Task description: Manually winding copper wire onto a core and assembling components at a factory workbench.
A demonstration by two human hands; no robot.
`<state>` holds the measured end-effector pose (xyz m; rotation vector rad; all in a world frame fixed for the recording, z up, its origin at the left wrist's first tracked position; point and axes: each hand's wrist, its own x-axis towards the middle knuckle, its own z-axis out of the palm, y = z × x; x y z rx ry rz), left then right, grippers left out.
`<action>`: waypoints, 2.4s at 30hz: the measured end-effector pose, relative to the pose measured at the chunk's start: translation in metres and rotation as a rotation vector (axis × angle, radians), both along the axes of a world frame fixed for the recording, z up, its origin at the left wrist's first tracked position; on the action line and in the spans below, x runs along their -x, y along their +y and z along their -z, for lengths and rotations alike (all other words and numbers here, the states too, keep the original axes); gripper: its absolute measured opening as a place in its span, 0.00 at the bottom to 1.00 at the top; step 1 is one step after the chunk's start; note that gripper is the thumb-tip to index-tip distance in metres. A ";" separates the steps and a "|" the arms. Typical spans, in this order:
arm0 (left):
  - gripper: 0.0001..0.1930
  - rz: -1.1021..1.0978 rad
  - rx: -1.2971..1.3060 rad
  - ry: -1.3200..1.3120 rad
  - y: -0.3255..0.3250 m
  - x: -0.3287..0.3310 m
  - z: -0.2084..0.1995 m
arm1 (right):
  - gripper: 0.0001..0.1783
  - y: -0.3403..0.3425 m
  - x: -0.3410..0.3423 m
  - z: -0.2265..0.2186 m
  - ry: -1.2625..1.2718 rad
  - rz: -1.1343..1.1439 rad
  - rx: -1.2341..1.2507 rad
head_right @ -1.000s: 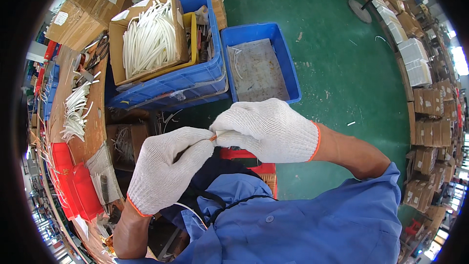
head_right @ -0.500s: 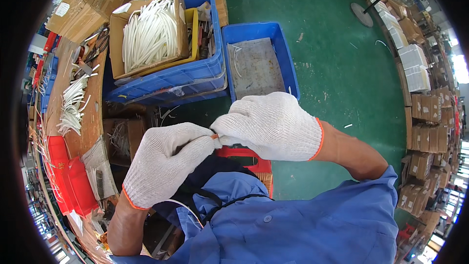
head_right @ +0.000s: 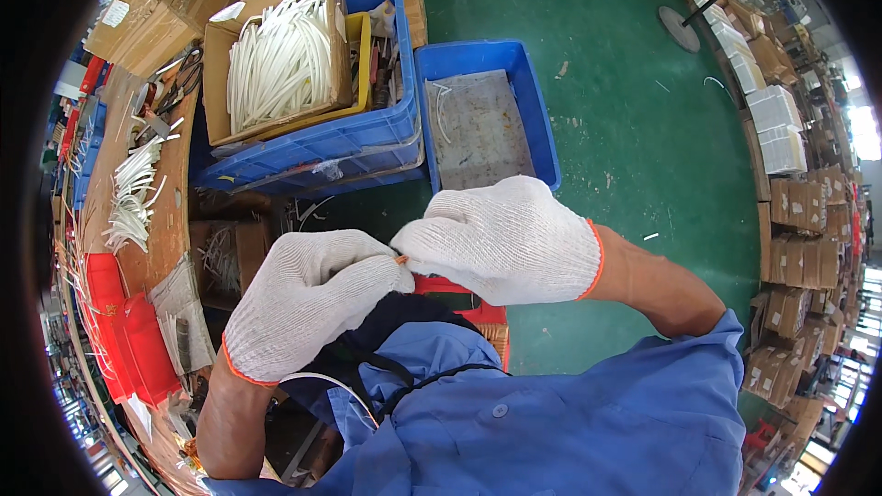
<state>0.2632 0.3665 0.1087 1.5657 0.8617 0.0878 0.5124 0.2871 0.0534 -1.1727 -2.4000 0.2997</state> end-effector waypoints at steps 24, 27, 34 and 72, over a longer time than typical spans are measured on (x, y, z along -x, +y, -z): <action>0.12 -0.078 0.034 -0.060 -0.004 0.001 0.009 | 0.16 0.001 -0.001 0.008 0.197 0.013 0.069; 0.13 -0.075 0.064 -0.042 -0.002 0.000 0.005 | 0.16 0.000 0.000 0.007 0.186 0.029 0.083; 0.13 -0.057 0.014 -0.046 -0.002 0.000 0.007 | 0.15 0.001 -0.001 0.008 0.081 0.026 0.060; 0.12 0.023 -0.228 -0.080 -0.010 0.005 0.018 | 0.13 0.003 0.003 -0.003 0.029 0.011 0.199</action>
